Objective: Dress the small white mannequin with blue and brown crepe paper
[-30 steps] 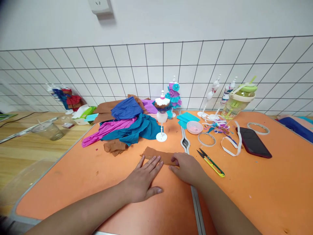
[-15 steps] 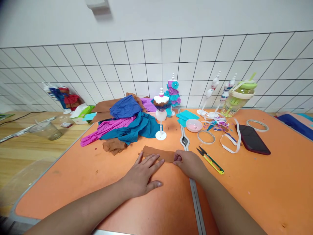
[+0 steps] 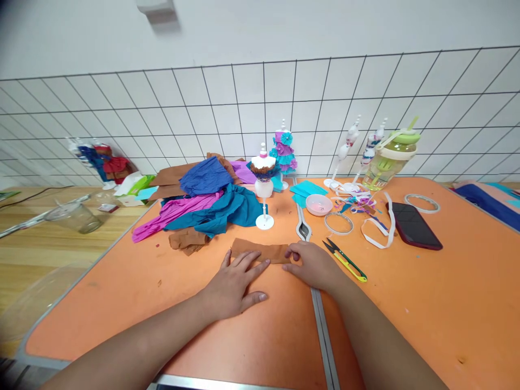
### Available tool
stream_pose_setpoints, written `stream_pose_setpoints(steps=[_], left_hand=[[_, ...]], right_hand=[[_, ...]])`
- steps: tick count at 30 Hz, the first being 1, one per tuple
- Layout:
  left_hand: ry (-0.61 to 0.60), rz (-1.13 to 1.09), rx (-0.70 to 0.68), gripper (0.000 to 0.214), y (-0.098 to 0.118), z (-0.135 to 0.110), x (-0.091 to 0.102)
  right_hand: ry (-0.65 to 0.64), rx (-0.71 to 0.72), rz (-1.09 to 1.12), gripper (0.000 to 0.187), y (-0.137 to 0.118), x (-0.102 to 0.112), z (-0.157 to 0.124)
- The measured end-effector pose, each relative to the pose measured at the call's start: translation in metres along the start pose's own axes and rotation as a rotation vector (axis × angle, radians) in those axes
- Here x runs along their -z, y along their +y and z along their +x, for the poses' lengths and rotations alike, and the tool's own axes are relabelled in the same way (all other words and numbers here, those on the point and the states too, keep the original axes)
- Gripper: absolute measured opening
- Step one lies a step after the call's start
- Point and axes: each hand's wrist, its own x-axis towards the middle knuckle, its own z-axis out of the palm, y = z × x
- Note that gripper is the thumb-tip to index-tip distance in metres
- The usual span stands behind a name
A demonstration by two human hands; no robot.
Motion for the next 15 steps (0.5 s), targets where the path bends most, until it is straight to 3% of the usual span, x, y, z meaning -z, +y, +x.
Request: stream_pose_setpoints(steps=[6, 15], left_hand=[[0.017, 0.0, 0.009, 0.07, -0.0002, -0.0002, -0.0007], [0.032, 0.005, -0.051, 0.075, -0.0088, -0.0007, -0.0049]], right_hand=[[-0.002, 0.013, 0.02, 0.008, 0.0018, -0.0074, 0.003], [-0.084, -0.158, 0.081, 0.015, 0.0038, -0.0061, 0.0032]])
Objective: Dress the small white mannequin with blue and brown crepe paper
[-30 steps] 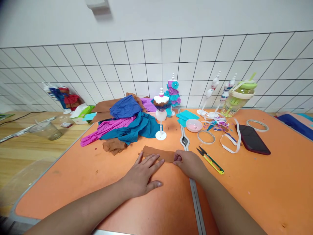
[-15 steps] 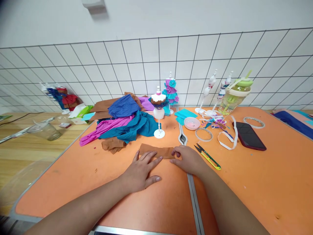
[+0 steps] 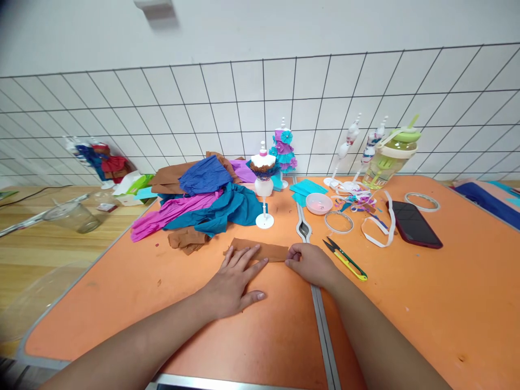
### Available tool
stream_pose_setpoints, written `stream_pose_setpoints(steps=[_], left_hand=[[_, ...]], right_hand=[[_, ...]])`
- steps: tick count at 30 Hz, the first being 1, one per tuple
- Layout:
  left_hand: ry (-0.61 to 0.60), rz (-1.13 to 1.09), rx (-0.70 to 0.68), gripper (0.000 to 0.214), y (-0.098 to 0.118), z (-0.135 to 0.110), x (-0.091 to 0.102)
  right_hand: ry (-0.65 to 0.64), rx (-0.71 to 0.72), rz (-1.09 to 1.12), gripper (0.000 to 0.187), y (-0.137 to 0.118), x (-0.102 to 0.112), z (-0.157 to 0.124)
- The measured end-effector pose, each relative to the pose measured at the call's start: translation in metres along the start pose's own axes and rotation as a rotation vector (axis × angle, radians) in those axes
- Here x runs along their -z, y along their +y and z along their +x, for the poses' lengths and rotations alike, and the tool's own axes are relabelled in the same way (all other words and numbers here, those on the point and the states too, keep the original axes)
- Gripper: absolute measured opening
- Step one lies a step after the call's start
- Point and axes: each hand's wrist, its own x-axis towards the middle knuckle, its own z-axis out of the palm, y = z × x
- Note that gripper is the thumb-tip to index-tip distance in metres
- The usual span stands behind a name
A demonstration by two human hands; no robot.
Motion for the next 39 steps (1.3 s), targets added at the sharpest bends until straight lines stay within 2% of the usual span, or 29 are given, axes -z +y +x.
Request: stream_pose_setpoints(steps=[6, 10, 13, 15, 18, 19, 21, 23, 25, 33, 39], left_hand=[[-0.112, -0.019, -0.049, 0.077, -0.002, 0.003, 0.0], [-0.048, -0.003, -0.043, 0.073, 0.0, 0.003, -0.001], [-0.01, -0.015, -0.044, 0.071, 0.001, 0.002, -0.001], [0.007, -0.019, -0.032, 0.071, 0.002, 0.003, -0.001], [0.027, -0.014, 0.024, 0.069, 0.004, 0.004, -0.002], [0.03, -0.012, 0.046, 0.067, 0.005, 0.005, -0.003], [0.032, -0.009, 0.084, 0.065, 0.006, 0.005, -0.004], [0.032, -0.004, 0.106, 0.064, 0.007, 0.006, -0.005], [0.027, 0.003, 0.122, 0.064, 0.007, 0.006, -0.005], [-0.034, 0.018, 0.145, 0.068, 0.01, 0.006, -0.001], [-0.038, 0.028, 0.15, 0.068, 0.009, 0.007, -0.002]], right_hand=[[-0.001, -0.144, -0.107, 0.014, -0.008, 0.001, -0.001], [0.0, -0.174, -0.174, 0.014, -0.011, 0.003, -0.002], [0.021, -0.18, -0.225, 0.021, -0.015, 0.007, -0.005], [0.081, -0.178, -0.277, 0.027, -0.022, 0.005, -0.011], [0.149, -0.122, -0.462, 0.047, -0.042, -0.008, -0.023], [0.121, -0.093, -0.508, 0.057, -0.049, -0.015, -0.027], [-0.014, -0.032, -0.595, 0.072, -0.063, -0.028, -0.033], [-0.078, -0.001, -0.623, 0.074, -0.071, -0.037, -0.035], [-0.089, 0.001, -0.633, 0.073, -0.075, -0.04, -0.036], [-0.108, -0.027, -0.651, 0.071, -0.063, -0.022, -0.037], [-0.099, -0.09, -0.68, 0.08, -0.036, -0.014, -0.033]])
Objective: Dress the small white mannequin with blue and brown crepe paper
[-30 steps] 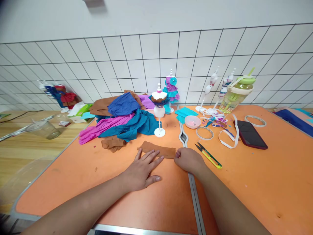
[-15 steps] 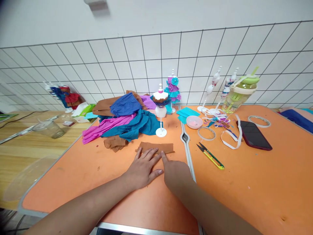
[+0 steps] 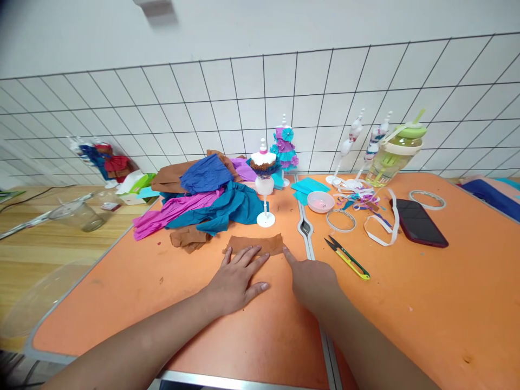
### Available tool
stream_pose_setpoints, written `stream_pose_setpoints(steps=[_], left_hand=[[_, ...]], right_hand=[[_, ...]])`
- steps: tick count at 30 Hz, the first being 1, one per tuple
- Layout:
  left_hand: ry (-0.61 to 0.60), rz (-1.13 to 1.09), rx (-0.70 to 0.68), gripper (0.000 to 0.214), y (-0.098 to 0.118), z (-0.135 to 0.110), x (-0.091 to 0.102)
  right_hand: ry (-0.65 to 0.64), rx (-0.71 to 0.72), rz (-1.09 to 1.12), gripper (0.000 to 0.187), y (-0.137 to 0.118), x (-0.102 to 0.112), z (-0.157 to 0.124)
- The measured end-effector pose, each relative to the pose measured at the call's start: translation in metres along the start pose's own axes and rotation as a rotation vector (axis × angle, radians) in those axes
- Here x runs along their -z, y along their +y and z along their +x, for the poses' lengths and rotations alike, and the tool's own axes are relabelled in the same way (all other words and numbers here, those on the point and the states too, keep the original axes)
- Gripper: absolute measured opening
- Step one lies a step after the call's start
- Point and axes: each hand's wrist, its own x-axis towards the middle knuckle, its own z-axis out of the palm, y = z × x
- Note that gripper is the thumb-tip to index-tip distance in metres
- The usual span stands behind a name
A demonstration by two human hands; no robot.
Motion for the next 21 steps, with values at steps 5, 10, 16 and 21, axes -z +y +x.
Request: stream_pose_setpoints(steps=[5, 10, 16, 21], left_hand=[[0.005, -0.002, -0.005, 0.068, -0.001, 0.0, -0.001], [0.009, -0.009, -0.029, 0.066, -0.002, 0.0, 0.0], [0.008, -0.077, -0.059, 0.068, -0.006, -0.002, 0.001], [-0.041, -0.086, -0.066, 0.075, -0.02, -0.004, 0.005]], right_hand=[[0.055, -0.06, -0.019, 0.07, 0.01, 0.001, 0.004], [0.309, 0.056, 0.052, 0.057, -0.007, 0.004, 0.006], [0.364, 0.418, 0.179, 0.058, -0.021, -0.029, 0.014], [0.338, 0.322, 0.18, 0.062, -0.01, -0.033, 0.011]])
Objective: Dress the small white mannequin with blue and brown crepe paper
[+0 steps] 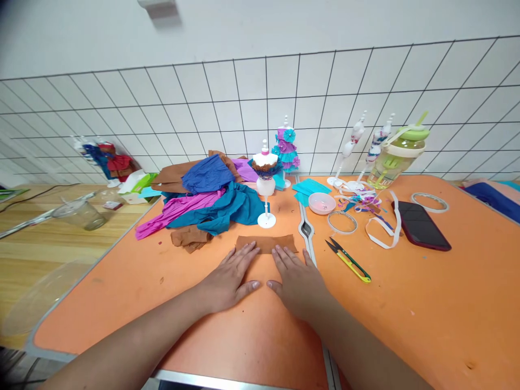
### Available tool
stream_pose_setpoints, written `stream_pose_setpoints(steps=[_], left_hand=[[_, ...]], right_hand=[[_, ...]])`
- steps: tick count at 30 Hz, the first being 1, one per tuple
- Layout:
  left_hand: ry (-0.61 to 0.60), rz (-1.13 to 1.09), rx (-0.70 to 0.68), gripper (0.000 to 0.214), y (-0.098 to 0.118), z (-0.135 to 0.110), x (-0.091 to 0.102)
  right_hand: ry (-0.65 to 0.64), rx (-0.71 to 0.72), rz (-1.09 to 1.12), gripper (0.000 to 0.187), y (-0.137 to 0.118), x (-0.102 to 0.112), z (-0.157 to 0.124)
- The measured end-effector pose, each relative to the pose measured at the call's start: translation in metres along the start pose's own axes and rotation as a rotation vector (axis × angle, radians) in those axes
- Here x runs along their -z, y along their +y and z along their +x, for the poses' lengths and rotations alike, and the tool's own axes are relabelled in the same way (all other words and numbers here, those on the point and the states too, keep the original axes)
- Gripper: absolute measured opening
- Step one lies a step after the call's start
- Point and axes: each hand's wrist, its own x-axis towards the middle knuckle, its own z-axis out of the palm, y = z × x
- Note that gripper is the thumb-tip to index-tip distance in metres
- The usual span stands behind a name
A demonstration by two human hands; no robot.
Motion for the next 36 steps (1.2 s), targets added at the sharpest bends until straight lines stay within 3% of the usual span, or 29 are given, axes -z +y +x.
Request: stream_pose_setpoints(steps=[6, 10, 15, 18, 22, 25, 28, 32, 36], left_hand=[[-0.088, 0.113, 0.092, 0.08, -0.012, -0.002, 0.012], [-0.13, 0.125, 0.055, 0.072, -0.018, -0.005, 0.02], [0.027, 0.115, 0.03, 0.061, -0.022, -0.004, 0.022], [0.121, 0.077, 0.019, 0.038, -0.026, 0.001, 0.024], [0.13, 0.111, -0.067, 0.026, -0.032, 0.006, 0.028], [0.142, 0.109, -0.069, 0.027, -0.03, 0.006, 0.028], [0.139, 0.087, -0.05, 0.026, -0.026, 0.004, 0.026], [0.159, 0.046, -0.002, 0.038, -0.022, 0.003, 0.026], [0.152, 0.058, -0.033, 0.024, -0.022, 0.004, 0.024]], right_hand=[[-0.09, -0.029, 0.028, 0.063, 0.006, 0.011, 0.0], [-0.112, -0.035, 0.051, 0.061, 0.007, 0.015, 0.001], [-0.075, -0.04, 0.037, 0.05, 0.005, 0.026, 0.006], [-0.048, -0.049, 0.016, 0.034, 0.004, 0.037, 0.01], [0.031, -0.057, 0.013, 0.021, 0.002, 0.044, 0.012], [0.091, 0.07, 0.016, 0.02, -0.003, 0.038, 0.013], [0.055, 0.155, -0.056, 0.021, -0.007, 0.028, 0.017], [0.031, 0.139, -0.112, 0.024, -0.006, 0.023, 0.021], [0.049, 0.093, -0.107, 0.024, -0.001, 0.023, 0.021]])
